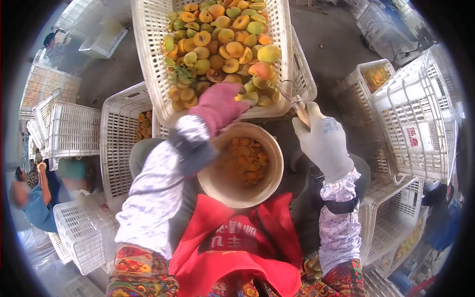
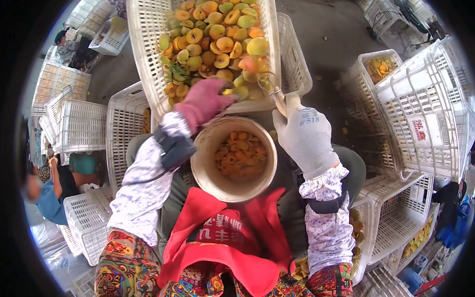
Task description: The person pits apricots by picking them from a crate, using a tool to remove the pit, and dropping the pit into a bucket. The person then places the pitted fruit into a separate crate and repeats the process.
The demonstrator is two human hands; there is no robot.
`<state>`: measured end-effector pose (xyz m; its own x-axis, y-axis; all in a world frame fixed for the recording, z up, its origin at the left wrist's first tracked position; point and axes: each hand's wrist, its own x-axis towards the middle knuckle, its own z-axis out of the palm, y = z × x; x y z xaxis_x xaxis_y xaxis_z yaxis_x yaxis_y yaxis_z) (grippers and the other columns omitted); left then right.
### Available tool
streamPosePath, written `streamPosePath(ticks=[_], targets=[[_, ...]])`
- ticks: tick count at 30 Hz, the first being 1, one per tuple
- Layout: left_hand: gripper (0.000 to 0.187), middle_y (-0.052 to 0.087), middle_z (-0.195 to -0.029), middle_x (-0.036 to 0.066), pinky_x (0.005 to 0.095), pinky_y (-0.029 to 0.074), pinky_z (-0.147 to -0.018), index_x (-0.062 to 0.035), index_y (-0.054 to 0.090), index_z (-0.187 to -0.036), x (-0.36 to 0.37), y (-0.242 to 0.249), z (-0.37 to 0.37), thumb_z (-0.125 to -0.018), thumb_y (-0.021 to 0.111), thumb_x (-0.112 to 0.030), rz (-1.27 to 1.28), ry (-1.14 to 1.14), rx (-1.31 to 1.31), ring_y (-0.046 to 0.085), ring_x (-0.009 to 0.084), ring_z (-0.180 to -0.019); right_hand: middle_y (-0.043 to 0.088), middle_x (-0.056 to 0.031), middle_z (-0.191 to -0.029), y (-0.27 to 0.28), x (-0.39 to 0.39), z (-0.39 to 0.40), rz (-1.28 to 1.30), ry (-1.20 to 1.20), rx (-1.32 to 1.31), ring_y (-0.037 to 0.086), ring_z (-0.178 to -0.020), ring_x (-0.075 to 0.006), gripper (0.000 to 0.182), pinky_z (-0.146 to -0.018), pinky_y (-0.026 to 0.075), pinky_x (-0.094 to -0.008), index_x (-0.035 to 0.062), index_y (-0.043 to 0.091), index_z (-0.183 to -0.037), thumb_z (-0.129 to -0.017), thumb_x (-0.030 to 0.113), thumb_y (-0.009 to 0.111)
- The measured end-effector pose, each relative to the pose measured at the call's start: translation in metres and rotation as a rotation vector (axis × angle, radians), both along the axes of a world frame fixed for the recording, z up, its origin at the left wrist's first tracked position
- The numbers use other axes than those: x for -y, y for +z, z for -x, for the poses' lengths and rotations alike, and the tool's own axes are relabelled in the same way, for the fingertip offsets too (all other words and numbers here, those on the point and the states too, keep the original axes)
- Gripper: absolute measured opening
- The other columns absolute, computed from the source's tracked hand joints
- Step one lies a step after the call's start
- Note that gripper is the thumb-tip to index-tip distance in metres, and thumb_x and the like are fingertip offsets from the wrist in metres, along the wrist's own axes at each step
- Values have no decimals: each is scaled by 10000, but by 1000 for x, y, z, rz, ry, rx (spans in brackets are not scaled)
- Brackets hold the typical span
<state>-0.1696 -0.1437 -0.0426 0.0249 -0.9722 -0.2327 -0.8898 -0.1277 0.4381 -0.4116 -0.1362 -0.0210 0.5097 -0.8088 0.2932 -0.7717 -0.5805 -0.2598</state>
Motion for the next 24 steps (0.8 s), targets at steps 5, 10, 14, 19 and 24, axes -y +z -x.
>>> streamPosePath(ticks=[5,10,14,19,24], targets=[[429,639,-992,205,437,459,-840,-43,622,-1033,26,-39,22,-741,684,-352,26,105,88,589,396,-965,581,-97,-545,-7,5,3,107,-45,83,613,-500,-269,161,-470,493,-364,73,536,-849,-811,201,627],[408,643,-947,199,393,474,-792,-12,606,-998,-1,-34,-16,-694,721,-258,93,11,-209,614,341,-901,566,-90,-509,-12,5,-5,69,-16,152,621,-506,-260,184,-480,500,-358,43,552,-856,-807,203,627],[411,638,-969,142,331,476,-778,0,583,-1039,-41,2,-20,-693,744,-153,365,-86,-328,612,242,-882,575,-107,-536,-25,2,-17,52,85,227,617,-514,-283,207,-490,499,-375,32,551,-878,-818,216,624],[352,583,-1173,86,294,508,-749,-9,536,-1171,-70,19,-11,-833,613,-70,333,241,-1452,597,197,-944,592,-162,-607,-13,-17,-44,-283,251,435,617,-584,-333,230,-529,489,-427,34,536,-924,-841,233,616],[365,551,-1234,132,300,521,-759,-19,442,-1303,-85,3,1,-941,429,-64,349,339,-1751,560,193,-1038,622,-154,-684,-17,-44,-70,-287,217,262,632,-615,-328,270,-566,498,-417,44,529,-991,-835,252,600]])
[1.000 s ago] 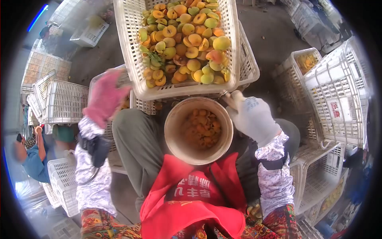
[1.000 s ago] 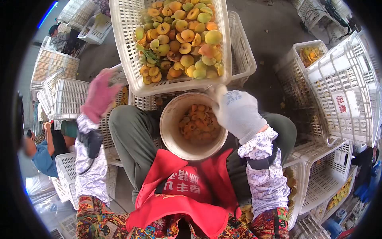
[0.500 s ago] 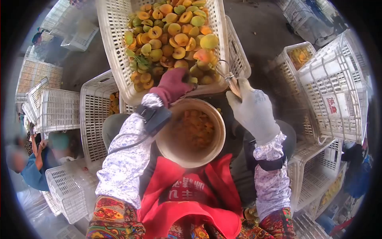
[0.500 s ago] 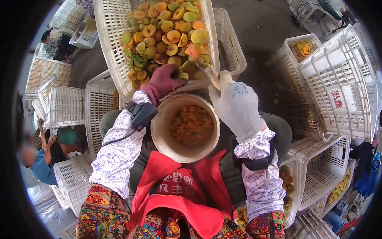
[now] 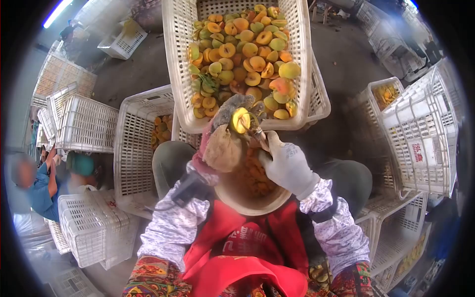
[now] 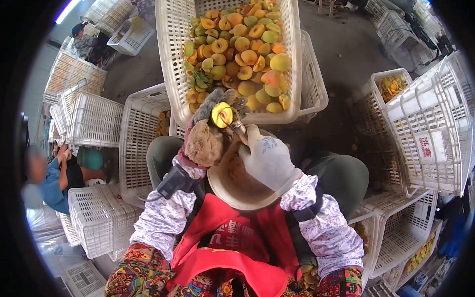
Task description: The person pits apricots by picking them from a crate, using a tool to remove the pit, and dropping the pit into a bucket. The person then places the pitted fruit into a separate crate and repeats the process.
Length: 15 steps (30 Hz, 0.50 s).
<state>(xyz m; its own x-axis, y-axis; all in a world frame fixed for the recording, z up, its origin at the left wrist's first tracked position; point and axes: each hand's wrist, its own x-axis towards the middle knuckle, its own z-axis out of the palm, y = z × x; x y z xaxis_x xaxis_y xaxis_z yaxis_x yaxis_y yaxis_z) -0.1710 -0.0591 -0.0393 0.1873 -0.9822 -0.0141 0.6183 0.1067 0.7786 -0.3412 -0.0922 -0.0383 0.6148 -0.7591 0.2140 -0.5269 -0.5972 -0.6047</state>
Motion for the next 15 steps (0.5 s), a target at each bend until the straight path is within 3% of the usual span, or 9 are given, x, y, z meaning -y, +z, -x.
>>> streamPosePath(ticks=[3,4,5,7,8,10,11,15], targets=[[354,577,-1198,125,320,501,-819,2,448,-1274,1,-10,0,-923,464,-38,136,-28,291,569,212,-1016,626,-136,-688,-2,4,-7,18,22,-66,640,-619,-304,285,-550,501,-398,40,533,-1022,-825,232,605],[368,578,-1194,124,326,466,-902,-7,455,-1261,0,-12,-7,-897,495,-36,55,90,1116,565,198,-1030,622,-122,-682,-2,6,-7,54,28,-135,643,-628,-284,304,-534,502,-383,32,534,-1042,-824,231,607],[368,578,-1194,124,326,466,-902,-7,455,-1261,0,-13,-9,-897,495,-36,51,94,1115,565,198,-1030,622,-122,-682,-2,8,-8,54,33,-136,643,-628,-284,304,-534,502,-383,32,534,-1042,-824,231,607],[354,586,-1171,117,328,438,-942,-22,478,-1236,5,-7,-12,-887,492,-74,57,51,1554,559,195,-1041,621,-112,-700,-5,10,-11,115,22,-128,642,-626,-265,331,-519,499,-370,21,520,-1056,-817,231,613],[354,586,-1171,117,328,438,-942,-22,478,-1236,9,-16,-11,-887,492,-74,56,50,1551,559,195,-1041,621,-112,-700,-7,10,-12,113,22,-130,642,-626,-265,331,-519,499,-370,21,520,-1056,-817,231,613],[314,599,-1111,95,310,443,-924,-29,492,-1206,16,-31,-6,-905,473,-119,-22,52,772,567,191,-1011,623,-104,-725,-11,8,-15,247,57,-110,638,-612,-261,368,-516,497,-358,9,501,-1080,-804,223,618],[314,599,-1111,95,310,443,-924,-29,492,-1206,11,-36,-8,-905,473,-119,-26,55,768,567,191,-1011,623,-104,-725,-10,7,-16,245,61,-112,638,-612,-261,368,-516,497,-358,9,501,-1080,-804,223,618],[276,596,-1043,80,310,471,-870,-35,503,-1183,1,-22,-12,-949,449,-172,13,-20,332,571,191,-979,624,-93,-728,-8,7,-19,233,107,-163,638,-608,-249,431,-519,495,-338,-25,479,-1118,-786,210,620]])
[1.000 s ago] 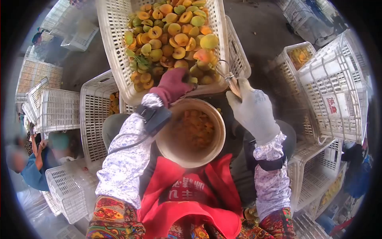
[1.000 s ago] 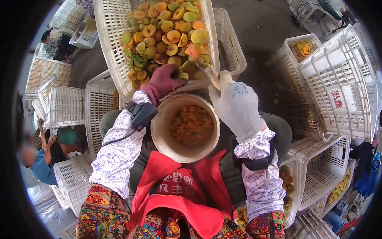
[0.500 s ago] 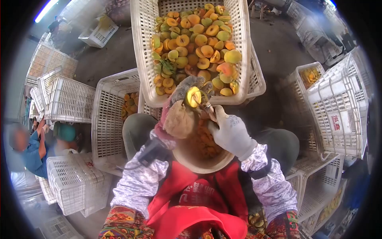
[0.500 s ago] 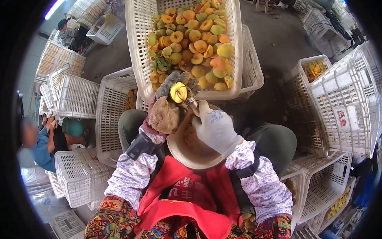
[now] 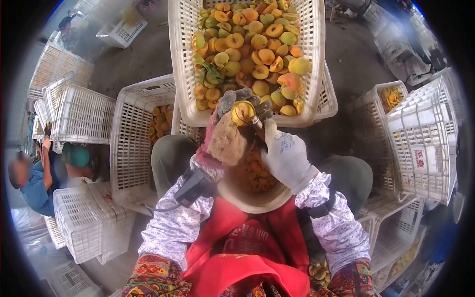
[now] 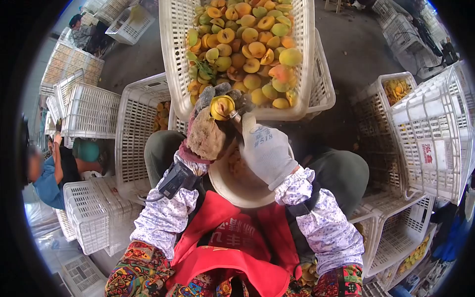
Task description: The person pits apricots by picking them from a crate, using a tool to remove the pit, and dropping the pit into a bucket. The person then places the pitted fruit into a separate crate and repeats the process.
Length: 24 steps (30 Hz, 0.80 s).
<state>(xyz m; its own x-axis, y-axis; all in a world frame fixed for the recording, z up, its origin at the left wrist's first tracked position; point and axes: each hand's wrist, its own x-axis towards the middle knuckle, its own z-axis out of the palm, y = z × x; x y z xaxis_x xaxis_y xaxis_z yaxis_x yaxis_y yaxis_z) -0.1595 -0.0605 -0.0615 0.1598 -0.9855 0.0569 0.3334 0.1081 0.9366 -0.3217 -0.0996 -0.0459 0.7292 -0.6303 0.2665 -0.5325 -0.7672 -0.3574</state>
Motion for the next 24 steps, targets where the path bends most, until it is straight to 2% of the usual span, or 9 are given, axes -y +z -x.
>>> streamPosePath(ticks=[7,8,10,11,13,17,22,23,24], targets=[[287,585,-1041,80,311,474,-862,-29,495,-1207,4,-41,-31,-962,442,-169,-96,-257,-887,563,185,-998,631,-101,-730,-7,-14,-10,-143,-14,-136,640,-637,-252,570,-546,485,-337,-88,410,-1267,-778,150,580],[287,585,-1041,80,311,474,-862,-29,495,-1207,5,-41,-30,-962,442,-169,-93,-254,-890,563,185,-998,631,-101,-730,-9,-13,-9,-141,-10,-139,640,-637,-252,570,-546,485,-337,-88,410,-1267,-778,150,580],[389,643,-907,122,351,552,-735,-46,599,-1035,11,-12,-19,-958,482,-409,-185,48,-340,648,256,-825,616,-230,-822,-15,-12,-8,-264,55,140,613,-779,-385,430,-679,480,-423,-86,479,-1128,-773,115,616],[389,643,-907,122,351,552,-735,-46,599,-1035,14,-21,-25,-958,482,-409,-186,49,-341,648,256,-825,616,-230,-822,-15,-9,-7,-265,56,140,613,-779,-385,430,-679,480,-423,-86,479,-1128,-773,115,616],[362,642,-865,102,372,561,-680,-54,604,-991,20,-33,-37,-945,512,-401,-200,117,184,650,268,-815,595,-259,-839,-6,-2,-10,-590,100,213,592,-802,-415,354,-688,468,-444,-64,492,-1085,-784,82,607],[267,555,-1111,67,258,480,-779,0,490,-1194,7,-18,-15,-941,484,-84,52,216,-34,557,119,-970,602,-216,-735,-13,-3,-11,-538,100,246,602,-702,-388,258,-607,466,-435,-31,515,-969,-815,161,594],[223,615,-847,41,259,484,-583,-12,576,-1002,20,8,-19,-950,519,-221,-251,124,-384,587,102,-691,602,-214,-750,-4,-4,-11,-613,117,345,587,-714,-417,234,-621,456,-444,-6,517,-982,-815,141,588],[385,627,-749,95,412,549,-622,-66,602,-858,24,6,-18,-937,522,-435,-290,177,-295,646,286,-664,602,-214,-750,-2,-3,-10,-616,113,345,587,-714,-417,234,-621,456,-444,-6,517,-982,-815,141,588],[385,627,-749,95,412,549,-622,-66,602,-858,24,2,-17,-937,522,-435,-296,172,-297,646,286,-664,602,-217,-767,1,-1,-10,-640,154,361,588,-737,-417,232,-635,455,-446,-4,519,-985,-811,132,590]])
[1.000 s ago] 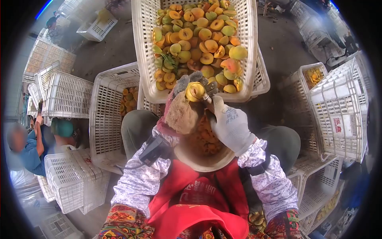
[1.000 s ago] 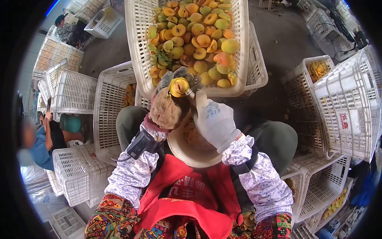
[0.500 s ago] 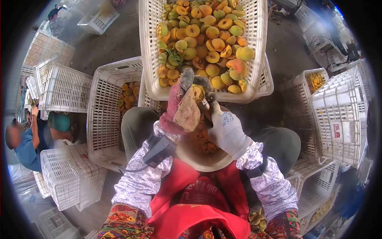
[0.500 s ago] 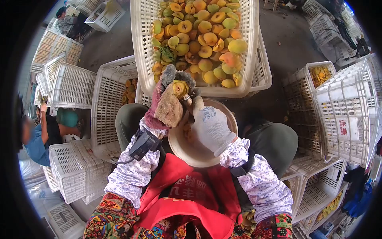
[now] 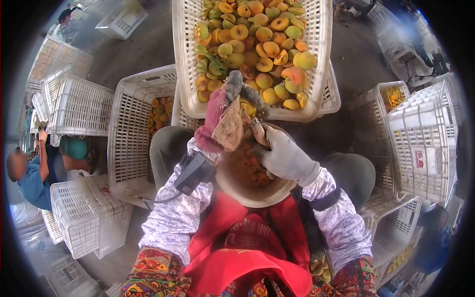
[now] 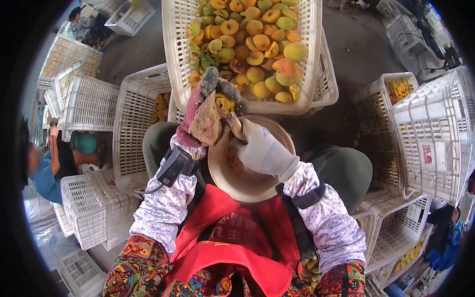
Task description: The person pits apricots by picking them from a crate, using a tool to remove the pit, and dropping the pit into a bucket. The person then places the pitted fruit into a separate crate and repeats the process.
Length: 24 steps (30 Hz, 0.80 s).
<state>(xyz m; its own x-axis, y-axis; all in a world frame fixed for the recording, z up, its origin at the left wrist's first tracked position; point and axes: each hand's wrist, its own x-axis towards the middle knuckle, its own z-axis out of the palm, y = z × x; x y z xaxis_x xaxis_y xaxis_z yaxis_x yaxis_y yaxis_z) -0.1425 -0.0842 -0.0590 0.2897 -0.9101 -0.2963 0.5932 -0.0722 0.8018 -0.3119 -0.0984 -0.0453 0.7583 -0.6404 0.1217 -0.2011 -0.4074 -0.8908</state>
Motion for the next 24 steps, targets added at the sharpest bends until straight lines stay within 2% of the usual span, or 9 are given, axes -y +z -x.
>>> streamPosePath(ticks=[2,4,6,11,14,19,20,22,24], targets=[[305,600,-729,35,257,457,-519,-40,608,-880,-2,-7,0,-944,513,-323,66,-5,186,576,123,-608,602,-221,-784,0,-1,-1,-22,35,27,588,-760,-417,231,-650,453,-447,-2,521,-988,-807,122,592],[324,606,-737,43,259,459,-531,-42,609,-885,5,-25,7,-942,509,-345,74,118,213,581,135,-622,609,-208,-898,-2,-3,-3,-75,-26,-123,578,-893,-403,273,-782,459,-396,-11,537,-1024,-775,75,611],[344,612,-745,51,261,461,-542,-45,610,-890,5,-31,7,-940,505,-368,77,237,247,585,146,-636,608,-207,-885,-2,-1,-4,-128,-16,-134,577,-882,-402,262,-773,463,-396,-7,540,-1011,-772,75,613],[378,610,-762,62,264,465,-565,-44,602,-896,-3,18,0,-940,485,-400,35,-296,192,589,155,-664,609,-180,-824,1,0,3,-262,30,-83,594,-797,-362,210,-716,472,-397,-2,541,-964,-777,70,604],[415,612,-751,74,261,461,-550,-48,605,-878,-6,20,4,-942,465,-434,-24,-259,140,592,159,-658,621,-183,-762,-15,-3,6,-7,-32,-155,594,-745,-395,225,-669,469,-434,25,555,-990,-789,119,593],[397,623,-755,96,308,496,-526,-46,605,-835,2,8,4,-922,526,-425,-13,-137,85,620,213,-651,621,-190,-761,8,11,1,-655,119,-183,600,-752,-390,196,-654,458,-432,9,573,-942,-797,138,601],[374,629,-777,113,352,528,-517,-36,603,-840,2,4,1,-902,579,-403,44,-130,194,643,253,-672,621,-190,-761,2,9,0,-652,125,-184,600,-752,-390,196,-654,458,-432,9,573,-942,-797,138,601],[355,636,-774,106,357,527,-500,-46,606,-846,-1,13,1,-904,580,-396,0,-158,65,646,255,-666,635,-201,-804,-12,-2,-4,33,-79,-103,606,-809,-399,181,-683,464,-422,-2,572,-914,-800,135,606],[337,643,-771,98,361,527,-484,-56,609,-852,0,11,7,-906,581,-388,-46,-199,-72,649,257,-660,625,-197,-799,-18,-4,-11,-80,-106,-75,606,-773,-354,177,-689,461,-386,1,572,-933,-811,125,609]])
